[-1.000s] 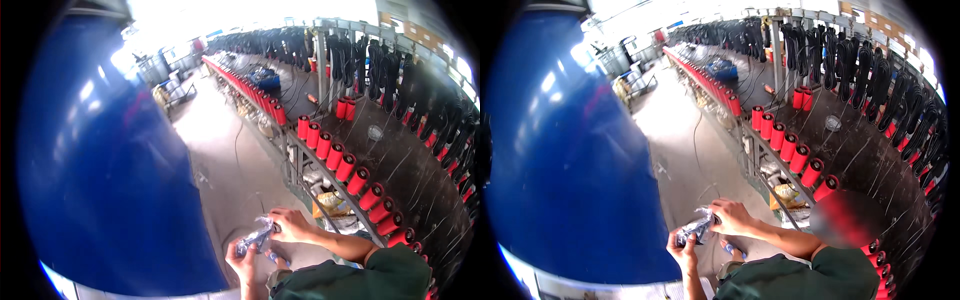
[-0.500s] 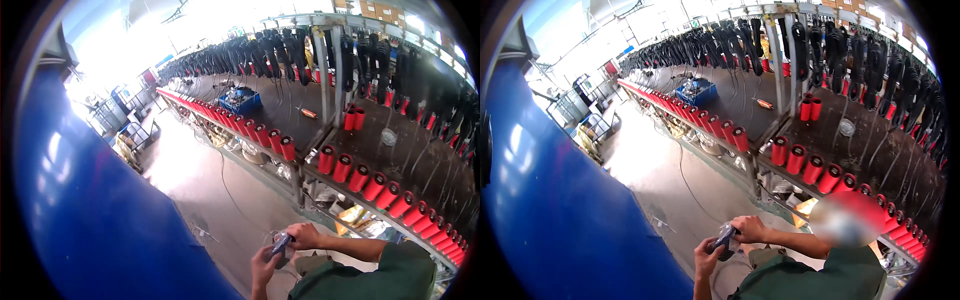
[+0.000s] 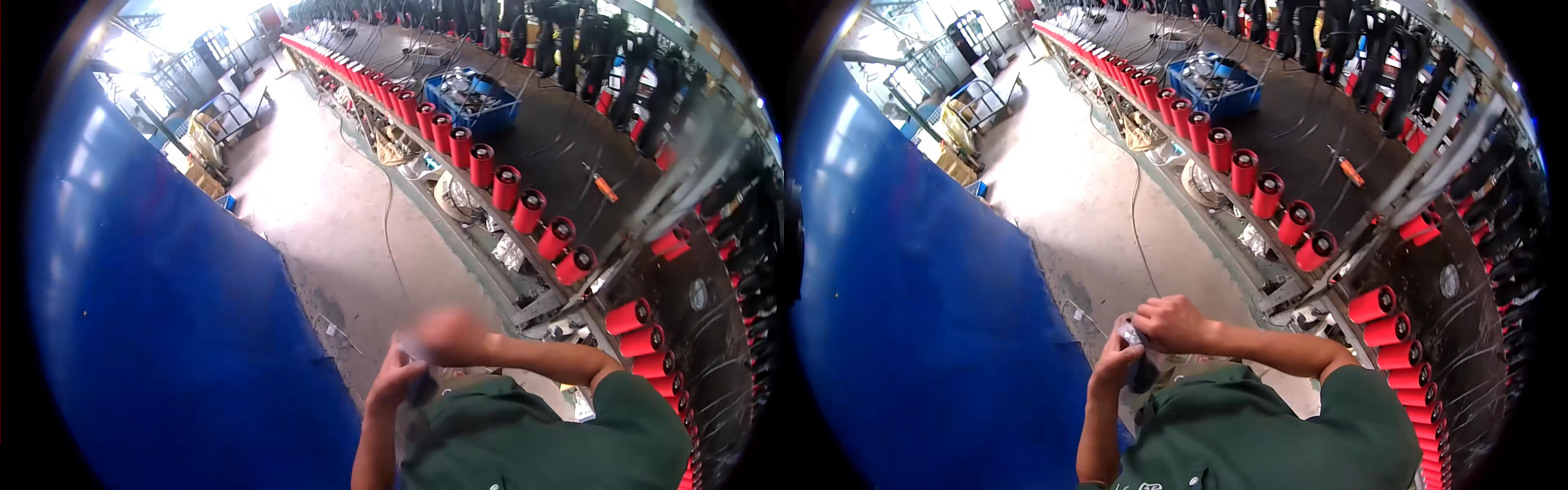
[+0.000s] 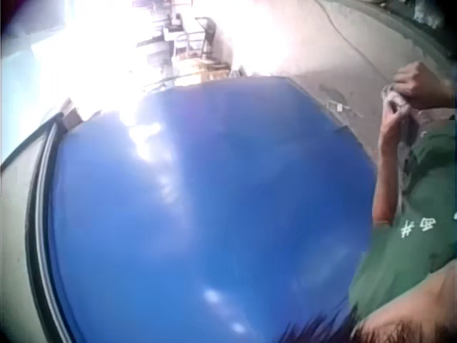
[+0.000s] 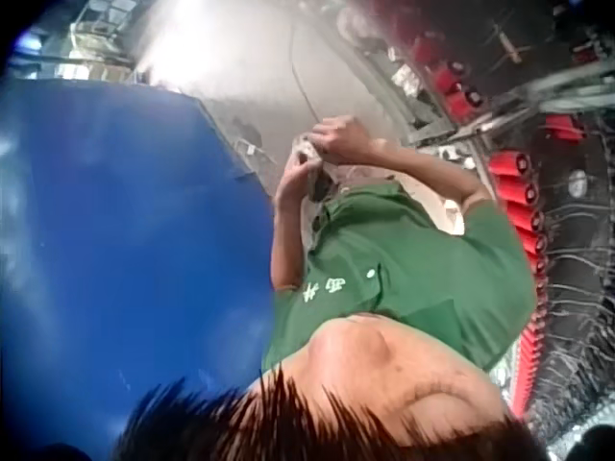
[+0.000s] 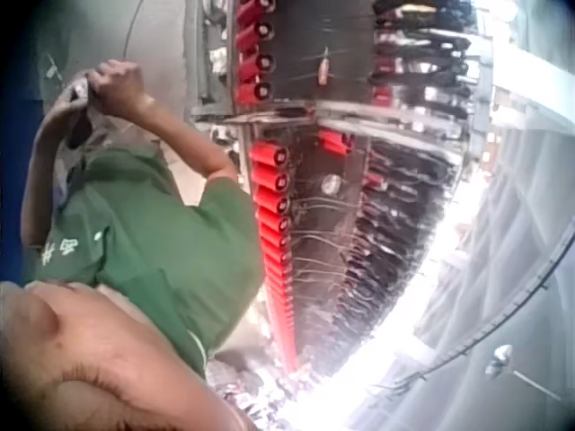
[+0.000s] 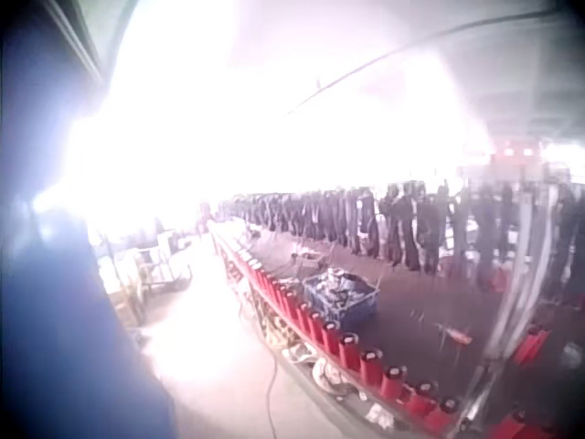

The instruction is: The person assembles metal components by placing round metal lids onto a series of red cylinders and securing them by hand or using a hammer.

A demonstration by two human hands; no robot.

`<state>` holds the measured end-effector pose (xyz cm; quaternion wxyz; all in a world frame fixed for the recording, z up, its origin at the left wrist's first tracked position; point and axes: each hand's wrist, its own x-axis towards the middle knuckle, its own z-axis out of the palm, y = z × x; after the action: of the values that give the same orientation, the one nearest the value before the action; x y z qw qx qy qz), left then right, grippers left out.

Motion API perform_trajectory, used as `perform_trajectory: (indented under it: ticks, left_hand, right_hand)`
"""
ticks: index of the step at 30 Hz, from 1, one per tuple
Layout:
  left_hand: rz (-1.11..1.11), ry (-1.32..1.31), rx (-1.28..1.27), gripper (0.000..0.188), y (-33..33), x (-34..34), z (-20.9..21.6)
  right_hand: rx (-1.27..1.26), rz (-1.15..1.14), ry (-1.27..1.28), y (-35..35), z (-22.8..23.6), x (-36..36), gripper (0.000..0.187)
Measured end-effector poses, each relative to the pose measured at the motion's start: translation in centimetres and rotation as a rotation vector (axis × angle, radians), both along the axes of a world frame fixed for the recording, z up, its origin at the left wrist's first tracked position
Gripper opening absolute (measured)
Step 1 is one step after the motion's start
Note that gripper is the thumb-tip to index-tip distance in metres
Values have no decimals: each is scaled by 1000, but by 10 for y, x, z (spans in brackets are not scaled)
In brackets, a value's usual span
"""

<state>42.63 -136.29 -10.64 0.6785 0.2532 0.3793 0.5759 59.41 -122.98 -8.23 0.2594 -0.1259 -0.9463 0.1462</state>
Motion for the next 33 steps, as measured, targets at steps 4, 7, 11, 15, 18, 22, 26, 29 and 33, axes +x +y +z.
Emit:
perform_trajectory:
  ticks: [4,7,11,15,18,22,26,29,33]
  left_hand:
    - [-329,-127,106,87,107,-53,1]
    - [-457,-14,67,58,203,-98,2]
    - [-678,-111,18,57,322,-142,17]
    - [-639,-150,-119,59,418,-172,30]
    - [-736,-91,-135,57,485,-181,38]
    - [-835,-42,-92,67,581,-189,39]
    - [-741,-68,-87,80,674,-194,35]
    - [-847,-272,-80,86,743,-204,30]
    - [-702,-100,-65,86,817,-197,38]
  right_hand:
    - [74,-91,25,115,-1,-46,26]
    - [73,-176,-89,189,6,-77,27]
    - [77,-276,-178,283,24,-100,25]
    - [143,-552,-39,365,57,-105,20]
    - [32,-783,32,410,59,-95,16]
    - [-268,-800,274,476,49,-102,21]
    - [-979,-727,1008,556,32,-91,21]
    - [-1161,-796,1633,604,22,-81,17]
    - [-1183,-774,1592,632,13,-62,18]
